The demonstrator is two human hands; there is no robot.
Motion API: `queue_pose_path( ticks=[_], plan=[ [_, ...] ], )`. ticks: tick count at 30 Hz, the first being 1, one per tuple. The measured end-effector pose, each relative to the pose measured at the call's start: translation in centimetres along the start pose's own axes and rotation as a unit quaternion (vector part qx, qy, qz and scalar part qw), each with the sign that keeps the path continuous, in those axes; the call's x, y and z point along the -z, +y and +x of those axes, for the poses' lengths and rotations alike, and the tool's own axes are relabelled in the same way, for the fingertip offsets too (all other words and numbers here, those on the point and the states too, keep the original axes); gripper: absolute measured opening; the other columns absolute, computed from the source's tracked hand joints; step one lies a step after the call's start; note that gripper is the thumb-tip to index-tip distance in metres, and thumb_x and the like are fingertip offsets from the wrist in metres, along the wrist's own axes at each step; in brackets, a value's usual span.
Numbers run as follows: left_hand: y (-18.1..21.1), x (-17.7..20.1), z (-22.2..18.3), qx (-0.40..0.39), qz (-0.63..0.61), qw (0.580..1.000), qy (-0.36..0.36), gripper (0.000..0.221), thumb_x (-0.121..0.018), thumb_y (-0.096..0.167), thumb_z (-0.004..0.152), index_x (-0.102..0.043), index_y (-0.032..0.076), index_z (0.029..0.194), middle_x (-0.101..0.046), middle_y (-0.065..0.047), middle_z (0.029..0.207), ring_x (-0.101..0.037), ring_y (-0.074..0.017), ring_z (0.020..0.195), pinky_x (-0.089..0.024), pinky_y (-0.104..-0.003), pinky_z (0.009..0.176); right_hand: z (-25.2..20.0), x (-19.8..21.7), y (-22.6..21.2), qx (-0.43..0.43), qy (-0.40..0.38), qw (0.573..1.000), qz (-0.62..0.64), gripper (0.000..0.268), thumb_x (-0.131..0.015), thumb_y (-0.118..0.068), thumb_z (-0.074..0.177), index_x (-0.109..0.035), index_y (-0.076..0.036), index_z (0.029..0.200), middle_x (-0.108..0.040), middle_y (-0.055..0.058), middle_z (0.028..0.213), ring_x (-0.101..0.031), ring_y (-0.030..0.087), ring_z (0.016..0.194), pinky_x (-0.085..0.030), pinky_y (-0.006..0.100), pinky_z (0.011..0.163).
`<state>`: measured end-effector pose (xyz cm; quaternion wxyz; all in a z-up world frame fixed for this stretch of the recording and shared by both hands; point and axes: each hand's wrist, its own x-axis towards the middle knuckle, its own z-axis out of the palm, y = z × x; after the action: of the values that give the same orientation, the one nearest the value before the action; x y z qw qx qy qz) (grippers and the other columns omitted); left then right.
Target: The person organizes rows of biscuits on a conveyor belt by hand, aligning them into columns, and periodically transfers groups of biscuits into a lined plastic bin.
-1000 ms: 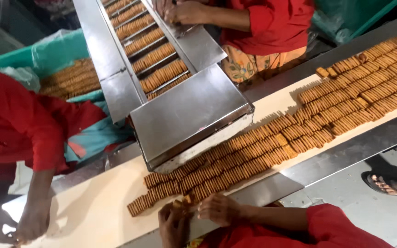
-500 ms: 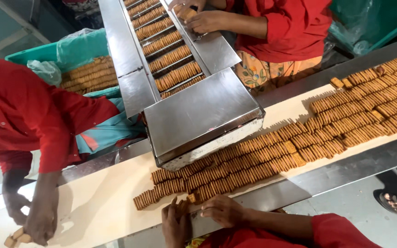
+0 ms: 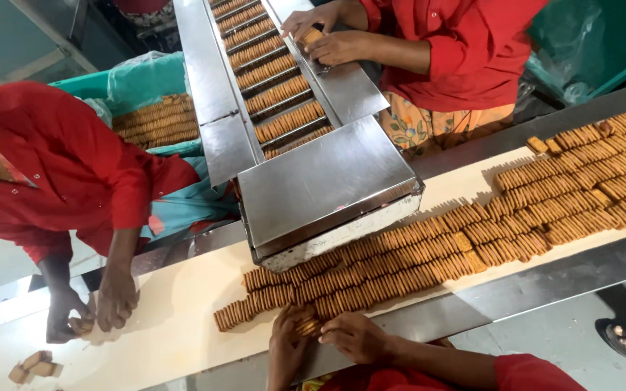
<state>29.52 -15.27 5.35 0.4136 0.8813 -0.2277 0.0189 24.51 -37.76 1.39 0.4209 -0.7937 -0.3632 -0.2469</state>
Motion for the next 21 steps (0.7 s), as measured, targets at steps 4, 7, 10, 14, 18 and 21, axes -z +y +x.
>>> queue_pose_path(
  ticks=[4,7,10,14,18,21],
  plan=[
    [1.0,0.0,-0.5,0.122,-0.020,0.992,-0.021,0.047,-0.081,0.005,0.073,-0.070,0.008,0.119,-0.060,-0.013,0.131,-0.057,-0.0341,0.129,-0.051,-0.040,0.101,0.0,0.0,0.0,-0.004,-0.004,1.000,-0.006,0.025,-0.074,-0.005,0.088,-0.071,-0.010,0.112,-0.070,0.008,0.114,-0.069,0.026,0.099,-0.056,0.041,0.078],
    [1.6,-0.1,-0.8,0.190,-0.070,0.979,-0.026,0.050,-0.076,0.004,0.073,-0.066,0.009,0.122,-0.054,-0.010,0.138,-0.061,-0.0306,0.125,-0.057,-0.038,0.097,0.3,-0.2,0.1,-0.003,-0.007,1.000,-0.014,0.024,-0.073,-0.006,0.086,-0.072,-0.010,0.110,-0.070,0.008,0.113,-0.069,0.026,0.097,-0.056,0.040,0.076],
    [1.5,-0.8,-1.4,0.165,-0.057,0.985,0.008,0.052,-0.078,0.003,0.072,-0.066,0.008,0.123,-0.055,-0.013,0.136,-0.059,-0.0337,0.123,-0.054,-0.041,0.098,0.2,0.0,-0.1,-0.003,-0.009,1.000,-0.007,0.022,-0.073,-0.006,0.087,-0.073,-0.009,0.109,-0.070,0.009,0.112,-0.069,0.027,0.094,-0.056,0.040,0.075],
    [0.8,-2.9,-1.9,0.147,-0.035,0.987,0.047,0.052,-0.080,0.002,0.068,-0.070,0.008,0.119,-0.054,-0.020,0.128,-0.057,-0.0374,0.119,-0.053,-0.042,0.097,0.2,-0.2,0.1,0.008,-0.008,1.000,-0.026,0.021,-0.072,-0.008,0.087,-0.074,-0.009,0.107,-0.069,0.009,0.110,-0.068,0.027,0.092,-0.056,0.040,0.073],
    [0.7,-4.2,-1.6,0.080,0.016,0.992,0.094,0.045,-0.080,0.005,0.074,-0.071,0.007,0.117,-0.059,-0.021,0.129,-0.056,-0.0401,0.121,-0.050,-0.044,0.100,0.0,-0.6,0.4,0.023,0.004,0.999,-0.048,0.021,-0.071,-0.009,0.088,-0.074,-0.009,0.109,-0.070,0.008,0.110,-0.068,0.026,0.089,-0.055,0.040,0.072],
    [0.9,-2.5,-2.0,0.134,-0.050,0.979,0.144,0.040,-0.083,0.017,0.077,-0.071,0.008,0.115,-0.065,-0.016,0.124,-0.064,-0.0357,0.117,-0.054,-0.041,0.094,-0.6,-0.7,0.8,0.045,0.013,0.996,-0.078,0.021,-0.070,-0.010,0.091,-0.071,-0.008,0.112,-0.068,0.008,0.114,-0.068,0.026,0.096,-0.055,0.040,0.077]
  ],
)
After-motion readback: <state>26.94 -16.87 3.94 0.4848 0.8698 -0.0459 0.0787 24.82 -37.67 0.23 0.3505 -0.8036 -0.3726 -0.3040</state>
